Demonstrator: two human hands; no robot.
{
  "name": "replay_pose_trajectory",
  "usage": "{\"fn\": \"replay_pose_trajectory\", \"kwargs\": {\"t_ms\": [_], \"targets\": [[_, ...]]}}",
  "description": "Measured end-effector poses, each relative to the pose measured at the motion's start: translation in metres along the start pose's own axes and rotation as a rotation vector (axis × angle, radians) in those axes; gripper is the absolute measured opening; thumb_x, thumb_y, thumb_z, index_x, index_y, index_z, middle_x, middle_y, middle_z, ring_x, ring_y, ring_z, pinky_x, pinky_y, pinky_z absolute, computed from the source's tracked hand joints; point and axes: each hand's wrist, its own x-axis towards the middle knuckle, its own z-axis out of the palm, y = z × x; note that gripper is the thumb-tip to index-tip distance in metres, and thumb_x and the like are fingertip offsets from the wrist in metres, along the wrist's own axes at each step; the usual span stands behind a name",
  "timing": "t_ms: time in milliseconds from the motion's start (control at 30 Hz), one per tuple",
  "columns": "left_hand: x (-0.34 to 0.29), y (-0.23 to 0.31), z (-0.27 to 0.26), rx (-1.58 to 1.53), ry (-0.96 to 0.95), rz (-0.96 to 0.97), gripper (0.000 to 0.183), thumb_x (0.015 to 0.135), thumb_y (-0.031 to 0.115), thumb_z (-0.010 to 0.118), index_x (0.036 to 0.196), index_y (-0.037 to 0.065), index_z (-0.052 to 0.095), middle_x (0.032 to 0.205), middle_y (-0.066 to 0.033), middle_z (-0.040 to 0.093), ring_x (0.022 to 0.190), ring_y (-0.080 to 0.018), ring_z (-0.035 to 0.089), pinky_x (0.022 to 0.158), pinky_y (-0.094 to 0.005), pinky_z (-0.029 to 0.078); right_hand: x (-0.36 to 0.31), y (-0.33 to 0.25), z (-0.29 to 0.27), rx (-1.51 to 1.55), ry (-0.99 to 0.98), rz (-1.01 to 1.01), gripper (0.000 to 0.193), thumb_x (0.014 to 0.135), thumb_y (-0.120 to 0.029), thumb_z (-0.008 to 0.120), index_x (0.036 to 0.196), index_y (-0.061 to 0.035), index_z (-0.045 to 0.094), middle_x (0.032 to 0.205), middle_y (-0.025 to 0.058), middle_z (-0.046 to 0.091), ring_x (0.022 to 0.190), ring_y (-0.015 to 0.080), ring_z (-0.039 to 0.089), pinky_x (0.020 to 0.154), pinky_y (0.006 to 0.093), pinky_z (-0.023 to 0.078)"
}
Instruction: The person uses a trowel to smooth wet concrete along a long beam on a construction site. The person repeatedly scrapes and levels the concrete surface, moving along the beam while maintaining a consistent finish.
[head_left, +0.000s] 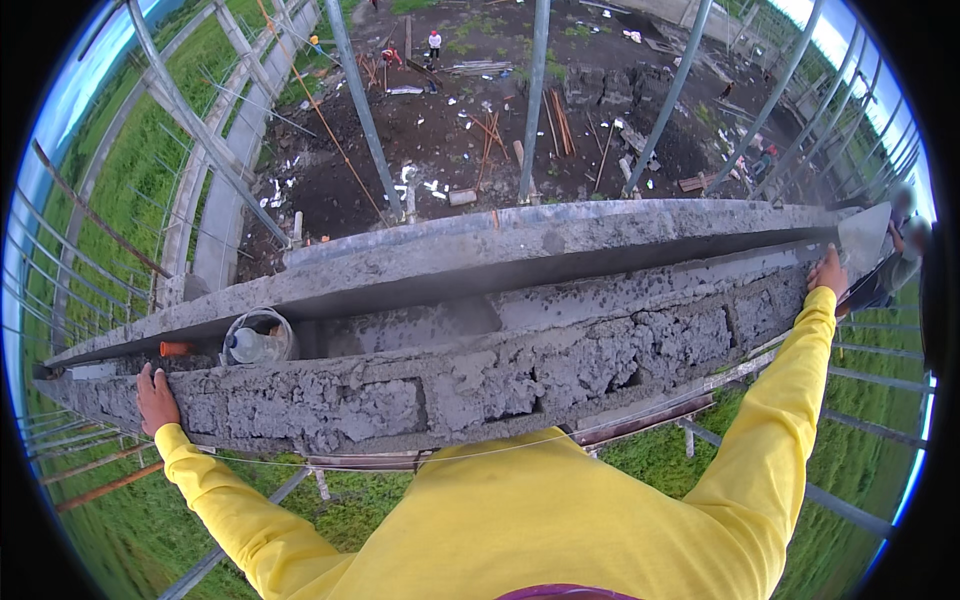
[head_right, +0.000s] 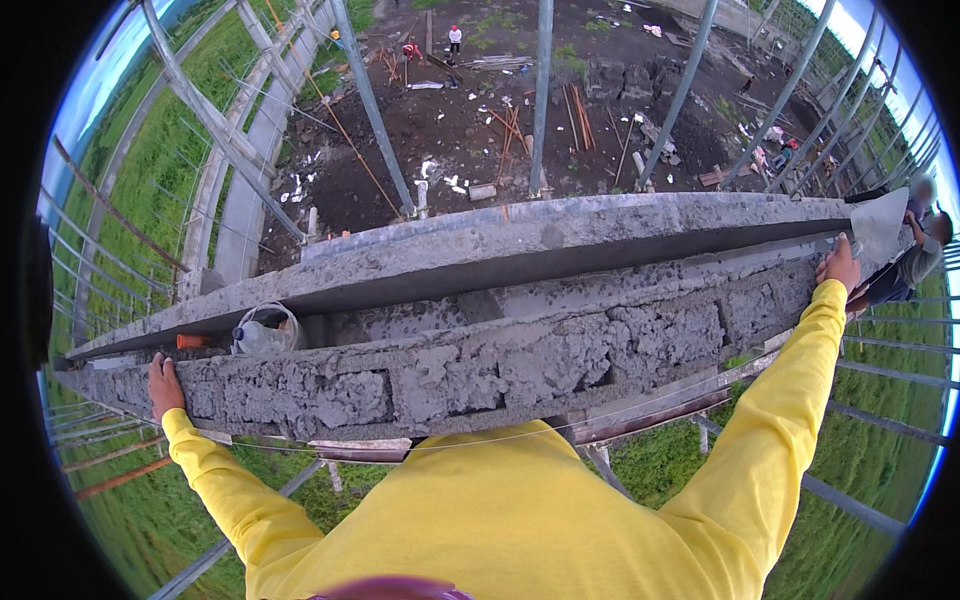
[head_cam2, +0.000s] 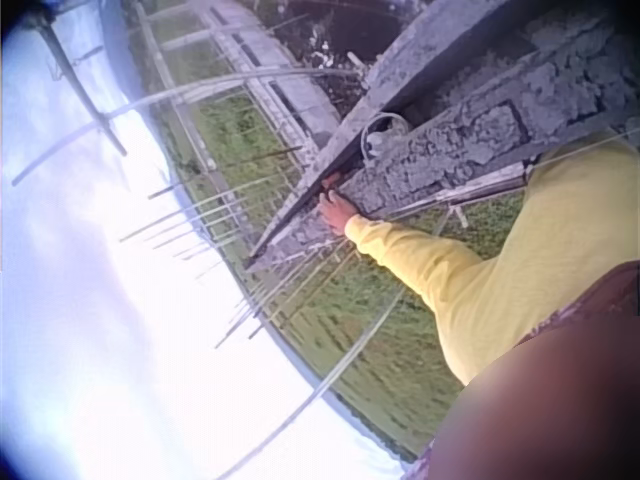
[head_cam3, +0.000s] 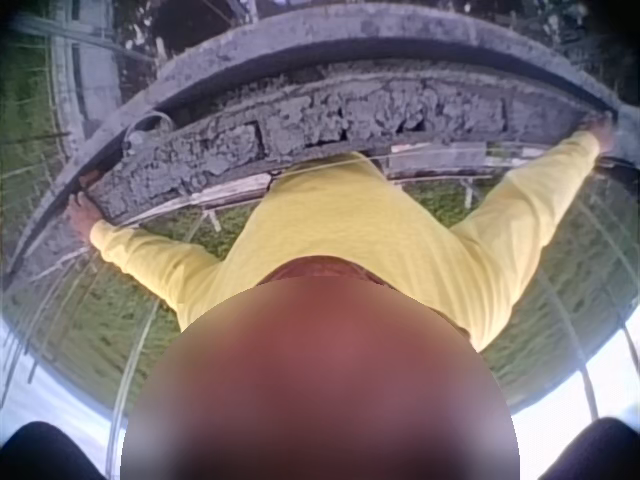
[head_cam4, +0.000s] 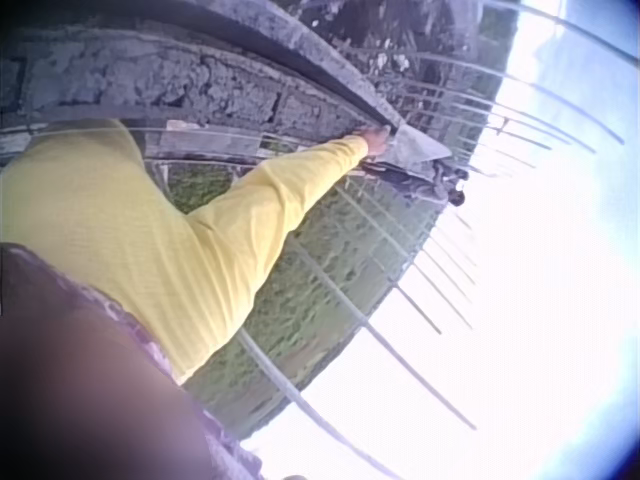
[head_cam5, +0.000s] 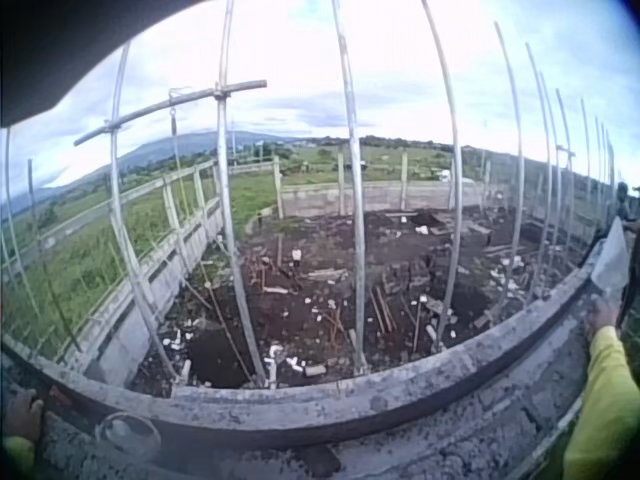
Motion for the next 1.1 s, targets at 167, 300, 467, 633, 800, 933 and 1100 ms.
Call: {"fn": "replay_pose_trajectory", "kwargs": {"t_ms": [167, 300, 467, 633, 800, 933, 1100], "targets": [[0.0038, -0.0038, 0.0033, -0.036, 0.027, 0.05, 0.056, 0.101, 0.055, 0.043, 0.151, 0.03, 0.046, 0.16, -0.0012, 0.041, 0.144, -0.0345, 0.04, 0.11, -0.0632, 0.032, -0.0037, -0.0036, 0.0008, 0.034, -0.014, 0.013, 0.04, 0.092, -0.039, 0.07, 0.103, -0.003, 0.056, 0.056, 0.0045, 0.048, 0.037, 0.0159, 0.045, 0.033, 0.0294, 0.035], [-0.0002, -0.0018, 0.0012, -0.005, 0.01, 0.009, 0.055, 0.101, 0.053, 0.043, 0.151, 0.029, 0.047, 0.16, -0.0026, 0.042, 0.143, -0.0344, 0.041, 0.11, -0.0619, 0.033, -0.0055, -0.0045, 0.001, 0.036, -0.021, 0.003, 0.037, 0.093, -0.037, 0.07, 0.099, -0.0039, 0.054, 0.055, 0.0046, 0.048, 0.038, 0.016, 0.045, 0.033, 0.0298, 0.034], [-0.0024, 0.0018, -0.0001, 0.001, 0.022, 0.01, 0.055, 0.102, 0.052, 0.044, 0.151, 0.028, 0.047, 0.159, -0.0032, 0.043, 0.143, -0.0346, 0.042, 0.11, -0.062, 0.033, -0.0037, -0.0037, 0.0013, 0.045, -0.02, 0.004, 0.036, 0.093, -0.036, 0.07, 0.096, -0.0044, 0.053, 0.055, 0.0043, 0.048, 0.038, 0.0162, 0.045, 0.034, 0.0299, 0.035], [-0.0008, 0.0009, -0.0015, -0.013, 0.01, 0.028, 0.055, 0.101, 0.053, 0.044, 0.151, 0.028, 0.047, 0.16, -0.0028, 0.042, 0.143, -0.0353, 0.042, 0.111, -0.0619, 0.033, -0.0023, -0.0031, -0.0001, -0.017, 0.004, 0.021, 0.037, 0.093, -0.036, 0.071, 0.096, -0.0043, 0.053, 0.055, 0.0042, 0.048, 0.038, 0.0165, 0.046, 0.034, 0.0299, 0.036], [-0.0041, 0.0035, -0.0033, -0.018, 0.011, 0.015, 0.056, 0.101, 0.053, 0.044, 0.15, 0.028, 0.047, 0.159, -0.0033, 0.043, 0.143, -0.0359, 0.041, 0.111, -0.0608, 0.033, -0.0008, -0.0025, -0.0017, 0.006, -0.033, 0.015, 0.038, 0.093, -0.038, 0.071, 0.097, -0.0045, 0.053, 0.056, 0.0045, 0.048, 0.038, 0.0171, 0.047, 0.033, 0.0305, 0.036], [-0.0027, 0.0028, -0.0033, -0.008, 0.002, 0.014, 0.055, 0.101, 0.053, 0.044, 0.151, 0.028, 0.047, 0.159, -0.0037, 0.043, 0.143, -0.0357, 0.042, 0.112, -0.0591, 0.033, 0.0014, -0.0016, -0.0007, 0.017, -0.01, 0.029, 0.039, 0.093, -0.038, 0.07, 0.096, -0.0044, 0.052, 0.055, 0.005, 0.048, 0.037, 0.0178, 0.046, 0.033, 0.0309, 0.036], [-0.0009, 0.0007, -0.0017, -0.008, 0.006, 0.026, 0.055, 0.102, 0.052, 0.043, 0.151, 0.028, 0.047, 0.159, -0.0048, 0.043, 0.142, -0.0356, 0.042, 0.112, -0.0576, 0.034, -0.0003, -0.0027, -0.0011, -0.009, -0.026, 0.005, 0.04, 0.093, -0.04, 0.07, 0.095, -0.0048, 0.052, 0.055, 0.0054, 0.048, 0.036, 0.018, 0.045, 0.032, 0.0309, 0.035]]}}
